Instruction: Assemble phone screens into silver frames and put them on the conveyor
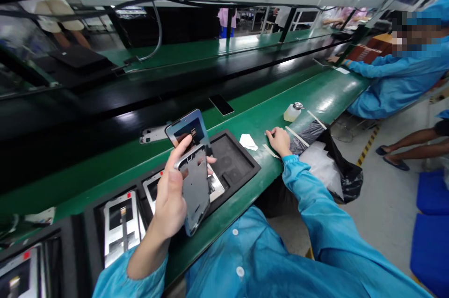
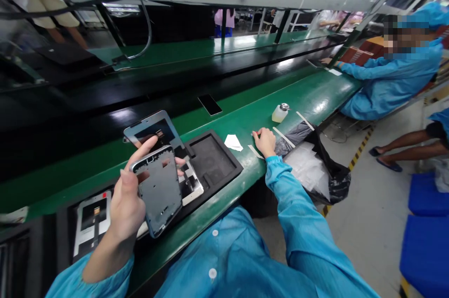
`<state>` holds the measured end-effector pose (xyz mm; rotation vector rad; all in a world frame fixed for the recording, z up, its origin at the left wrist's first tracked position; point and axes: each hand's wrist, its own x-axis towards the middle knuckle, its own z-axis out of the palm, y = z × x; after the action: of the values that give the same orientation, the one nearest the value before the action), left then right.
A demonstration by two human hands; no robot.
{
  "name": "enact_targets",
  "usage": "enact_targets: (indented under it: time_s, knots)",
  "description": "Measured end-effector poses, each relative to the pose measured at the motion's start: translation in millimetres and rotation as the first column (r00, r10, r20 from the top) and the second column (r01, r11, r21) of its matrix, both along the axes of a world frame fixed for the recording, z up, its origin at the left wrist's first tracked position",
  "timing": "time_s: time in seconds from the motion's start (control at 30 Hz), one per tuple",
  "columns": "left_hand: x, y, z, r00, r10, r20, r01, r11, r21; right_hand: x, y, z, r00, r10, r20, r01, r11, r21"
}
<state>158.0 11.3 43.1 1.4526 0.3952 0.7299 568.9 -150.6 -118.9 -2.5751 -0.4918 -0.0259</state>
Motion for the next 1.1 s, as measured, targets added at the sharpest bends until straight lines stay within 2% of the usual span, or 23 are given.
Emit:
enact_targets:
  time_s: [0.07,0.17,0.3,0.37,0.43,0.47,0.53,0.6,0.63,0.67,0.7,0.73,0.77,0.83,0.9,0.97,1.03,1.1]
  knots:
    - [-2.4,-4.8,10.9,0.996,-0.040,0.083,0.060,0.964,-0.259,-8.9,-1.0,3.8,0.999,-0.030,0.016,0.030,1.000,-0.008]
    - [-7.5,-10.6,26.8,0.970,-0.068,0.234,0.168,0.882,-0.440,-16.5,-1.9,11.9,0.999,-0.053,0.006,0.053,0.998,0.027]
    - [-19.0,-16.1,40.1,0.905,-0.136,0.404,0.346,0.788,-0.509,-23.8,8.8,25.0,1.000,0.002,-0.012,0.001,0.983,0.183]
    - [-25.0,-19.3,44.2,0.877,-0.176,0.447,0.414,0.750,-0.516,-36.3,20.4,34.2,0.996,0.086,-0.001,-0.082,0.951,0.300]
    - [-29.3,-22.6,47.5,0.864,-0.197,0.463,0.445,0.728,-0.521,-60.5,32.7,47.7,0.977,0.212,0.011,-0.199,0.895,0.401]
    - [-30.6,-24.1,48.8,0.863,-0.205,0.463,0.451,0.724,-0.522,-77.4,37.7,57.1,0.954,0.299,0.004,-0.268,0.849,0.455]
    - [-31.7,-26.0,50.0,0.859,-0.221,0.463,0.463,0.723,-0.513,-119.0,43.9,82.9,0.852,0.522,-0.041,-0.402,0.702,0.588]
    - [-31.4,-26.5,49.1,0.848,-0.246,0.469,0.484,0.722,-0.495,-164.3,44.3,116.6,0.566,0.819,-0.093,-0.415,0.380,0.827]
    - [-31.1,-26.5,48.0,0.843,-0.256,0.473,0.492,0.720,-0.488,-185.5,42.8,134.1,0.419,0.903,-0.093,-0.397,0.274,0.876]
    - [-30.8,-26.3,46.7,0.841,-0.260,0.475,0.497,0.720,-0.484,-204.4,40.8,150.2,0.310,0.946,-0.094,-0.388,0.216,0.896]
    - [-30.8,-26.2,45.3,0.838,-0.264,0.478,0.501,0.720,-0.480,-220.2,38.4,163.4,0.207,0.972,-0.107,-0.383,0.181,0.906]
    - [-30.9,-26.1,44.2,0.835,-0.270,0.479,0.506,0.720,-0.475,-232.8,36.2,172.8,0.138,0.982,-0.127,-0.378,0.170,0.910]
    - [-31.3,-26.1,43.5,0.832,-0.277,0.480,0.511,0.720,-0.470,-242.3,34.3,177.7,0.105,0.984,-0.145,-0.372,0.174,0.912]
    - [-32.5,-26.0,43.3,0.825,-0.286,0.487,0.518,0.726,-0.453,-253.8,31.0,174.9,0.105,0.977,-0.186,-0.354,0.212,0.911]
    - [-33.8,-26.0,44.5,0.822,-0.274,0.499,0.511,0.742,-0.434,-258.9,27.1,160.6,0.185,0.956,-0.228,-0.305,0.276,0.911]
    - [-35.1,-26.3,46.7,0.827,-0.224,0.515,0.476,0.768,-0.430,-260.6,21.5,143.0,0.275,0.925,-0.262,-0.194,0.320,0.927]
    - [-36.4,-27.6,49.5,0.826,-0.176,0.535,0.447,0.784,-0.431,-259.2,15.3,127.2,0.344,0.895,-0.283,-0.041,0.316,0.948]
    - [-38.4,-30.1,52.6,0.828,-0.134,0.544,0.418,0.794,-0.441,-253.8,11.4,113.2,0.366,0.877,-0.312,0.070,0.308,0.949]
